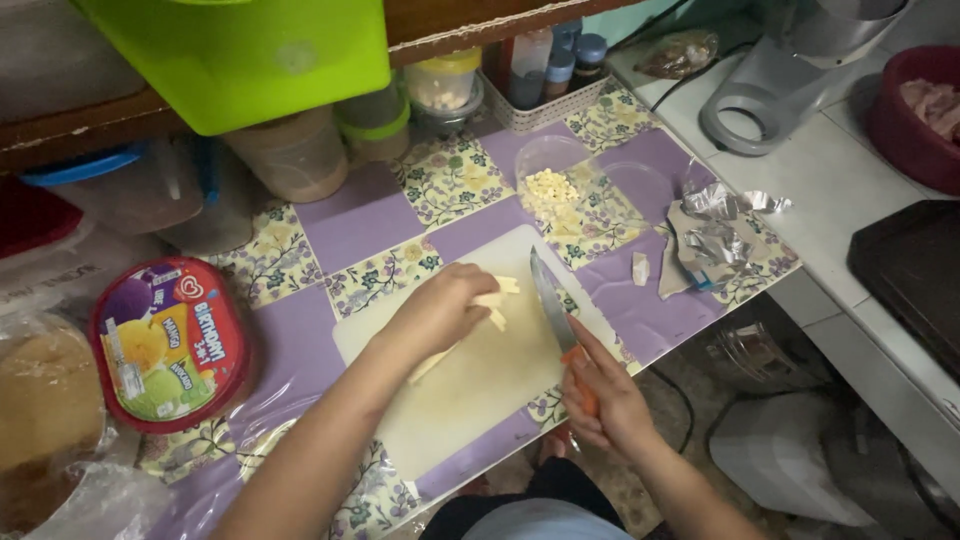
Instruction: Dicing a block of cheese into small cubes on a cutting board.
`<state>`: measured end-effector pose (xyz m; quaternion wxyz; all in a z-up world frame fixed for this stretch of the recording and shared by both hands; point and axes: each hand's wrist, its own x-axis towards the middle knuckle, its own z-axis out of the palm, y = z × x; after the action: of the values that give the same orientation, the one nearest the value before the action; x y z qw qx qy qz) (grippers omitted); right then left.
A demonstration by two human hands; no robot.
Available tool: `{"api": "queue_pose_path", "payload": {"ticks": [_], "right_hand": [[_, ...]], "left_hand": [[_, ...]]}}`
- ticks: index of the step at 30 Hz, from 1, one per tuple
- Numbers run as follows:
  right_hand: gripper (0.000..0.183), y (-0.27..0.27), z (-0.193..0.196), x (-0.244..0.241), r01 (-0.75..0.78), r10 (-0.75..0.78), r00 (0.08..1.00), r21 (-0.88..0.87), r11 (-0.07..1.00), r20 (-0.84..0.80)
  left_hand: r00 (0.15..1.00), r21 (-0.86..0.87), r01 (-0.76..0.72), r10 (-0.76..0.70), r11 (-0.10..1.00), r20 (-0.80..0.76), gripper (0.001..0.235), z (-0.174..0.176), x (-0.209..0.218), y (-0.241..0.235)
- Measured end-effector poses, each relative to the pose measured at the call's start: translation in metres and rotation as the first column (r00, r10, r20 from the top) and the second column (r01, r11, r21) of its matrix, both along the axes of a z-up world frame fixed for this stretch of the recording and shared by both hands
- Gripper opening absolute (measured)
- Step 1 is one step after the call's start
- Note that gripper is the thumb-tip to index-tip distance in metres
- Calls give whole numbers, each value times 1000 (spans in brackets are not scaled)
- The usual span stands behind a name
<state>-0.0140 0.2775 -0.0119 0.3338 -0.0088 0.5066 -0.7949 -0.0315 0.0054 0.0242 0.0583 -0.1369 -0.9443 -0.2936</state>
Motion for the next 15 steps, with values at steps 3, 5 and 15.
{"api": "queue_pose_path", "payload": {"ticks": [3, 5, 15], "right_hand": [[61, -1, -6, 0, 42, -42, 999, -1, 999, 1], [61, -1, -3, 2, 52, -52, 999, 7, 999, 2], [62, 5, -24, 2, 30, -21, 996, 111, 993, -83]], "left_hand": [[973, -223, 164, -195, 961, -124, 19, -19, -15, -3], [977, -280, 179, -203, 943, -61, 25, -19, -19, 0], [985, -310, 173, -173, 935, 28, 27, -26, -32, -7]]}}
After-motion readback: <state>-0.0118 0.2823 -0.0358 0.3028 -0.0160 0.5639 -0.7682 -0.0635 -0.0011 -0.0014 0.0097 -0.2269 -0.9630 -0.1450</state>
